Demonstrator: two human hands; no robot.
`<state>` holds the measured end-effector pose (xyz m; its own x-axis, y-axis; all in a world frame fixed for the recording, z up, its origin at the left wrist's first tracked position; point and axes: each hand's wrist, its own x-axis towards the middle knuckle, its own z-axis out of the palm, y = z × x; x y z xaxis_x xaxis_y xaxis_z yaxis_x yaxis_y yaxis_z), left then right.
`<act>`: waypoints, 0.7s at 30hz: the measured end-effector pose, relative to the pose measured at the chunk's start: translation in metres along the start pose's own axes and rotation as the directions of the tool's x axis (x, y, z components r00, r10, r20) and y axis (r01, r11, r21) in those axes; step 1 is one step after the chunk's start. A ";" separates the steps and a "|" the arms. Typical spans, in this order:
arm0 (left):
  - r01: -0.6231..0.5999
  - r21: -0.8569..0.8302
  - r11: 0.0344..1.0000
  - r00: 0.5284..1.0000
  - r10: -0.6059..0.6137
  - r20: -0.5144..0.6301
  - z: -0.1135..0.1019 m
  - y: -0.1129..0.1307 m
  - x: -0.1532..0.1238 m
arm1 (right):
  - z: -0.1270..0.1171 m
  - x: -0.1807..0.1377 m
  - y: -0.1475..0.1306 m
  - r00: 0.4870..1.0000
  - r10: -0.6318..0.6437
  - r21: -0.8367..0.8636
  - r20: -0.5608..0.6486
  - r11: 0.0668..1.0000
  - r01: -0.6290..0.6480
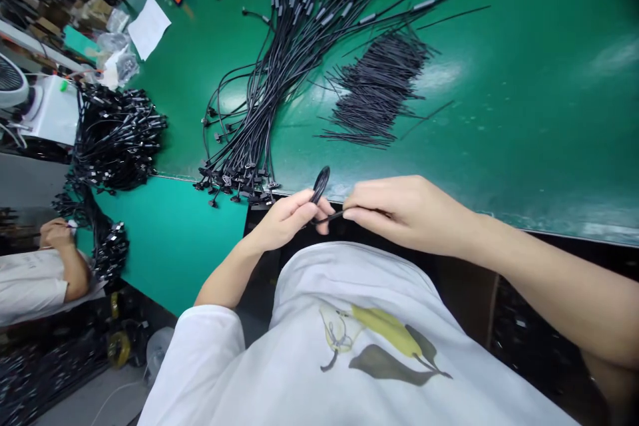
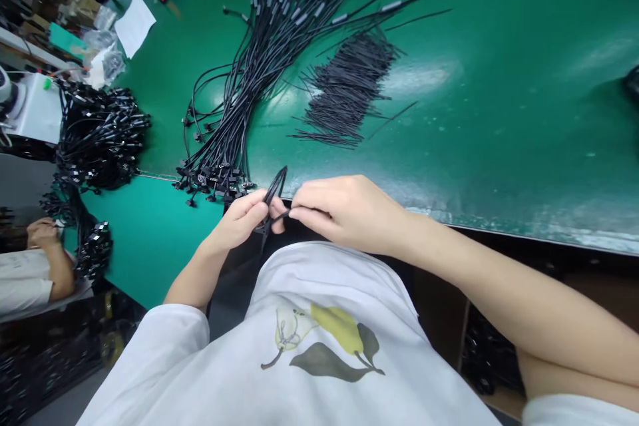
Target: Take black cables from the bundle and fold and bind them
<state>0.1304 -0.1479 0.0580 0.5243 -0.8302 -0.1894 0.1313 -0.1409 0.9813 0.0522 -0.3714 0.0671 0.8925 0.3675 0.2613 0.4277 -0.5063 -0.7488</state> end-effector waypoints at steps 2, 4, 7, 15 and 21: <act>-0.005 -0.042 0.999 0.999 0.007 0.049 0.002 0.000 0.000 | 0.007 0.004 0.010 0.988 0.089 0.098 -0.126 0.992 -0.077; -0.015 -0.170 0.985 0.999 0.022 0.042 0.006 -0.003 0.002 | 0.020 0.006 0.021 0.928 0.214 0.204 -0.304 0.966 -0.156; 0.011 -0.326 0.945 0.999 -0.022 -0.030 0.016 -0.012 0.008 | 0.041 0.007 0.033 0.844 0.440 0.459 -0.306 0.845 -0.274; 0.087 -0.353 0.932 0.945 -0.189 -0.268 0.042 -0.046 0.008 | 0.059 0.010 0.021 0.666 0.745 0.974 0.038 0.121 -0.191; 0.042 -0.444 0.895 0.943 -0.183 -0.279 0.042 -0.041 0.010 | 0.076 0.000 0.018 0.659 0.735 0.973 -0.159 0.231 -0.023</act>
<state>0.0950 -0.1730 0.0174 0.7049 -0.6064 -0.3679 0.5134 0.0783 0.8545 0.0493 -0.3208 0.0074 0.9254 -0.2542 -0.2813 -0.0606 0.6332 -0.7716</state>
